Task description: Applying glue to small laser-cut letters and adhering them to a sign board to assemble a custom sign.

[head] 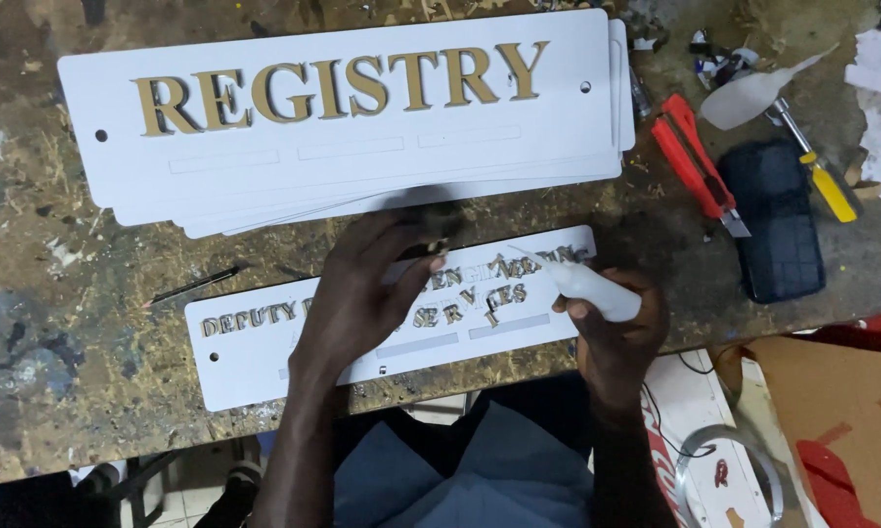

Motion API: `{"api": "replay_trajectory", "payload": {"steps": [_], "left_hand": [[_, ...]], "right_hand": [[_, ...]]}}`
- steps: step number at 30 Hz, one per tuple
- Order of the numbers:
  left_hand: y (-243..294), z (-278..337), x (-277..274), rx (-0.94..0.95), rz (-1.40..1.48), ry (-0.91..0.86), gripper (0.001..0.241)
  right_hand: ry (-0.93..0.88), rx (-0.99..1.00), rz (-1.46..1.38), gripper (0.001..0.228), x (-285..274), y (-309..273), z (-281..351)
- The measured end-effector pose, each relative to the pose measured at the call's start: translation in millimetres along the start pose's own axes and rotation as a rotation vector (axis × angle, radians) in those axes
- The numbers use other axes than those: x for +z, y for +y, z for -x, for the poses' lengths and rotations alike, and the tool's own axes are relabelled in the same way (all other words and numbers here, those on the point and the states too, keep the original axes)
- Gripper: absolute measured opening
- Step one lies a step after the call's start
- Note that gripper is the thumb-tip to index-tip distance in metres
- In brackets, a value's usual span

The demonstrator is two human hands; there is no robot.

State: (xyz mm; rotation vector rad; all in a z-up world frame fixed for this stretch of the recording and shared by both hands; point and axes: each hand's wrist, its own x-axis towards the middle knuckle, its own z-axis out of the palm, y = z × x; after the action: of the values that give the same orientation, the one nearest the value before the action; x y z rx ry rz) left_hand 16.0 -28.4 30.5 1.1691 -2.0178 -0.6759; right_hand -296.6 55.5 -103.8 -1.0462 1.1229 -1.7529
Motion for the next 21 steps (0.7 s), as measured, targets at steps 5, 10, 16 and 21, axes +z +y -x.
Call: {"api": "replay_trajectory", "payload": {"steps": [5,10,16,21], "left_hand": [[-29.5,82.2,-11.3,-0.016,0.158,0.573,0.026],[-20.3,122.0,1.5,-0.194,-0.009,0.921,0.025],[-15.3,131.8,21.3,-0.140,-0.101,0.781,0.017],[-23.9,135.5,20.7,-0.167,-0.075,0.720,0.020]], "right_hand": [[-0.037,-0.037,0.179,0.047,-14.8,1.9,3.9],[-0.015,0.029,0.453,0.041,19.6,-31.1,6.7],[-0.077,0.037,0.660,0.041,27.5,-45.6,3.0],[-0.098,-0.004,0.705,0.042,25.6,-44.9,0.5]]}}
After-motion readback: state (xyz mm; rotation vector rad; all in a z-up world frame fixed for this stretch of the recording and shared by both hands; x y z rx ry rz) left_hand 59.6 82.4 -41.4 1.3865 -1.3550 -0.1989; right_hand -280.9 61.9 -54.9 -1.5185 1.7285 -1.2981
